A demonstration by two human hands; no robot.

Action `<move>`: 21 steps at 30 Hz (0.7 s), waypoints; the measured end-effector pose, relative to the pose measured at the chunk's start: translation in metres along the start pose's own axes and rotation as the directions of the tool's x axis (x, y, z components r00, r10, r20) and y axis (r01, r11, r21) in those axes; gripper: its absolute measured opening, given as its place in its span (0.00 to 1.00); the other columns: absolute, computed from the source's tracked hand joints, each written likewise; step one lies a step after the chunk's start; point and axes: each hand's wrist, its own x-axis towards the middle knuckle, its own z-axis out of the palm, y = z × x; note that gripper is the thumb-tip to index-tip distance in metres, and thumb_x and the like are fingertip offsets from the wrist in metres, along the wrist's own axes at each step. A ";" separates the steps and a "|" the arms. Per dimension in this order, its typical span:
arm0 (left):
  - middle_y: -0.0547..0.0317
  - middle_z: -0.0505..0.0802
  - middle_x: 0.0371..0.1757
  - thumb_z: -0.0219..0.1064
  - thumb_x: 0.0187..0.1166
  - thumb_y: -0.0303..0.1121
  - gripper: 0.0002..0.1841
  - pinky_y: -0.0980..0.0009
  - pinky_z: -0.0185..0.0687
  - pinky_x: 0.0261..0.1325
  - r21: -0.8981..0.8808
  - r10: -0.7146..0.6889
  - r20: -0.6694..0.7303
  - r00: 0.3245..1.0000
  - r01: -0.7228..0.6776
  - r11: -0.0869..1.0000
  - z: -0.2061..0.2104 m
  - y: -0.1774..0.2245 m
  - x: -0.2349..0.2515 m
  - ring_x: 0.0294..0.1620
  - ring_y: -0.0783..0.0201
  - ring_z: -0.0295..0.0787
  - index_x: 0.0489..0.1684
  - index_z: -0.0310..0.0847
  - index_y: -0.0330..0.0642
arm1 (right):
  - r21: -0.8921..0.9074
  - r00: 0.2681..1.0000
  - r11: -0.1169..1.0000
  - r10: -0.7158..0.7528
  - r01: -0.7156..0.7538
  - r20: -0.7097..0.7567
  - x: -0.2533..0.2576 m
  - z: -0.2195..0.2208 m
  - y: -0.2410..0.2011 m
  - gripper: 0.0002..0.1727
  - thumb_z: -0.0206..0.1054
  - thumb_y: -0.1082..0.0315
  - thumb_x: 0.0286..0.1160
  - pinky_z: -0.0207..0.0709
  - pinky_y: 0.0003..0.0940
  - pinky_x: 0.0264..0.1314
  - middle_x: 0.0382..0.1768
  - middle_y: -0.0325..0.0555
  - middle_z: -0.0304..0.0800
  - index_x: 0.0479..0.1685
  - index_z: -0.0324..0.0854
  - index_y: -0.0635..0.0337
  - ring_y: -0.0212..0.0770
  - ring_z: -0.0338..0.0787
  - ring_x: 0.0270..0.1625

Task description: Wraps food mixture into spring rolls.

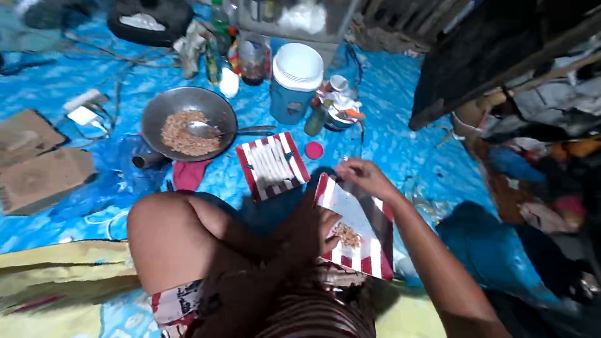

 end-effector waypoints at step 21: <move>0.40 0.89 0.67 0.69 0.80 0.46 0.25 0.43 0.63 0.82 0.132 -0.115 0.265 0.957 0.082 0.988 -0.008 0.029 0.009 0.76 0.38 0.78 0.67 0.86 0.37 | -0.198 0.995 0.980 -0.034 0.016 -0.092 -0.147 0.068 0.050 0.21 0.74 0.60 0.75 0.79 0.48 0.71 0.62 0.60 0.90 0.62 0.90 0.65 0.56 0.88 0.65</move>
